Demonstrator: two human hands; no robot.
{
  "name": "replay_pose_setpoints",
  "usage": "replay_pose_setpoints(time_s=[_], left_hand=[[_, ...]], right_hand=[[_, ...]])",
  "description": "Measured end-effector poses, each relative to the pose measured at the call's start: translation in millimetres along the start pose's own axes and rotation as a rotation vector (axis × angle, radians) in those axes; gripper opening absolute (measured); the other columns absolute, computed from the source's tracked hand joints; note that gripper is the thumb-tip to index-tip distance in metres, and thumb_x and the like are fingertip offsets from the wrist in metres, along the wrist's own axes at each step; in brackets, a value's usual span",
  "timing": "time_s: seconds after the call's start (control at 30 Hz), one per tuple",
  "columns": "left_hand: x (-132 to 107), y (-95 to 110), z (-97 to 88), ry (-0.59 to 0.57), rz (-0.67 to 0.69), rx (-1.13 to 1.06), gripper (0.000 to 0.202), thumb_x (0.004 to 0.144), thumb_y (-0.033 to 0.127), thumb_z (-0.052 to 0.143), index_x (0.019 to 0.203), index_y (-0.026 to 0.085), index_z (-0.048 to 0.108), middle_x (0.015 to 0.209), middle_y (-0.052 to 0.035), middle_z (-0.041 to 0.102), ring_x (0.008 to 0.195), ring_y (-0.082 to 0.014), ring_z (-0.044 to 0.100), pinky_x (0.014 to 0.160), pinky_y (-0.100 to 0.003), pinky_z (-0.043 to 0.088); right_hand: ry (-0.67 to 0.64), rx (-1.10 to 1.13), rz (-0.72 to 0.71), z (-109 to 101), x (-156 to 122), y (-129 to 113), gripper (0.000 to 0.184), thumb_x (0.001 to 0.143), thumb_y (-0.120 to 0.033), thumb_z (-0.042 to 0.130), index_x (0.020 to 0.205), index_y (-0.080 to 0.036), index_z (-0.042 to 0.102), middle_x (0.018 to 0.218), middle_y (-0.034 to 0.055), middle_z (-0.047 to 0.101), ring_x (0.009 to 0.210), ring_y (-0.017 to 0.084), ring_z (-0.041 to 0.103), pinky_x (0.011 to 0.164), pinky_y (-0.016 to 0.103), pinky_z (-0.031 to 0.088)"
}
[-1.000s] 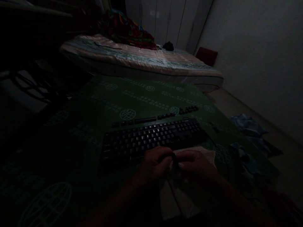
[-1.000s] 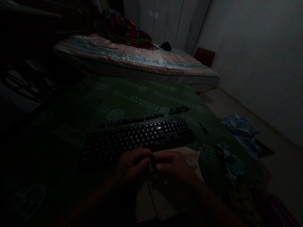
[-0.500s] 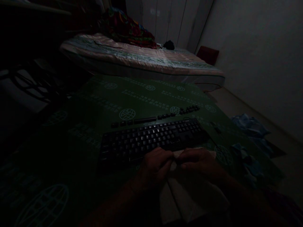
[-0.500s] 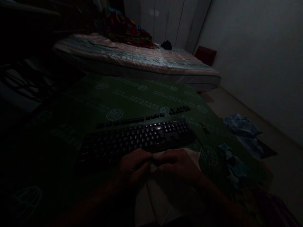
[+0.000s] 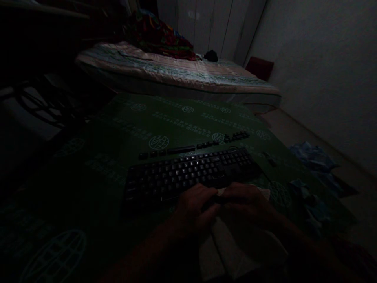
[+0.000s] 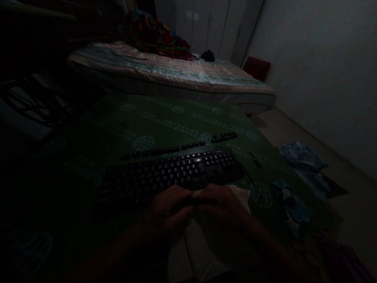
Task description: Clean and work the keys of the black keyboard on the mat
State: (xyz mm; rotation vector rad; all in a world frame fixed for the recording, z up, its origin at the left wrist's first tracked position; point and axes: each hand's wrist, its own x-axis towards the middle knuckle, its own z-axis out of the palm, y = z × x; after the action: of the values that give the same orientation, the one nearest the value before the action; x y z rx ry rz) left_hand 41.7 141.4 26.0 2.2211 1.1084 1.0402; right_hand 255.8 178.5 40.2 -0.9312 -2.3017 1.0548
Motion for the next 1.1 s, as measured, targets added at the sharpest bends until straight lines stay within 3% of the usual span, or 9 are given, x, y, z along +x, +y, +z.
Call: replay_pose_setpoints(time_s=[0.13,0.23,0.33,0.43,0.6,1.1], left_hand=[[0,-1,-1.2,-0.026,-0.012,-0.020,0.016,0.089,0.020,0.051,0.097,0.016,0.064,0.082,-0.0045,0.065,0.077,-0.0166,0.058,0.069,-0.028,0.046],[-1,-2,0.0,-0.027,-0.027,-0.040,0.016,0.089,0.021,0.053,0.101,0.018,0.064,0.087,-0.0034,0.066,0.080,-0.0166,0.059,0.072,-0.028,0.047],[-1,-2,0.6,-0.038,-0.049,-0.054,0.017,0.089,0.023,0.054,0.102,0.020,0.065,0.091,-0.0036,0.067,0.085,-0.0171,0.060,0.076,-0.029,0.047],[0,0,-0.7,-0.050,-0.063,-0.069,0.018,0.089,0.021,0.053,0.102,0.021,0.066,0.094,-0.0042,0.068,0.087,-0.0175,0.060,0.078,-0.030,0.048],[0,0,-1.6,-0.054,-0.038,-0.051,0.018,0.090,0.021,0.052,0.102,0.020,0.066,0.093,-0.0044,0.068,0.086,-0.0177,0.059,0.077,-0.031,0.048],[-1,-3,1.1,-0.042,-0.021,-0.032,0.018,0.089,0.021,0.054,0.103,0.019,0.064,0.092,-0.0038,0.067,0.084,-0.0166,0.060,0.076,-0.029,0.048]], right_hand=[[0.021,-0.087,-0.080,-4,4,0,0.019,0.086,-0.027,0.059,0.100,-0.020,0.069,0.084,0.0035,0.067,0.075,0.014,0.063,0.064,0.023,0.049],[0.218,-0.244,-0.149,-12,14,8,0.018,0.086,-0.026,0.058,0.099,-0.018,0.068,0.089,0.0068,0.068,0.080,0.017,0.064,0.067,0.027,0.052],[0.378,-0.444,-0.265,-16,30,23,0.022,0.089,-0.021,0.050,0.105,-0.018,0.065,0.102,0.0097,0.068,0.098,0.021,0.062,0.086,0.038,0.051],[0.381,-0.566,-0.277,-11,43,38,0.032,0.090,-0.018,0.043,0.117,-0.020,0.060,0.110,0.0084,0.067,0.113,0.024,0.055,0.097,0.045,0.046],[0.322,-0.642,-0.200,1,52,49,0.041,0.089,-0.017,0.042,0.128,-0.018,0.053,0.113,0.0109,0.067,0.121,0.028,0.049,0.099,0.048,0.045],[0.436,-0.593,-0.211,2,48,46,0.034,0.091,-0.019,0.041,0.119,-0.020,0.060,0.106,0.0093,0.070,0.110,0.024,0.059,0.092,0.042,0.051]])
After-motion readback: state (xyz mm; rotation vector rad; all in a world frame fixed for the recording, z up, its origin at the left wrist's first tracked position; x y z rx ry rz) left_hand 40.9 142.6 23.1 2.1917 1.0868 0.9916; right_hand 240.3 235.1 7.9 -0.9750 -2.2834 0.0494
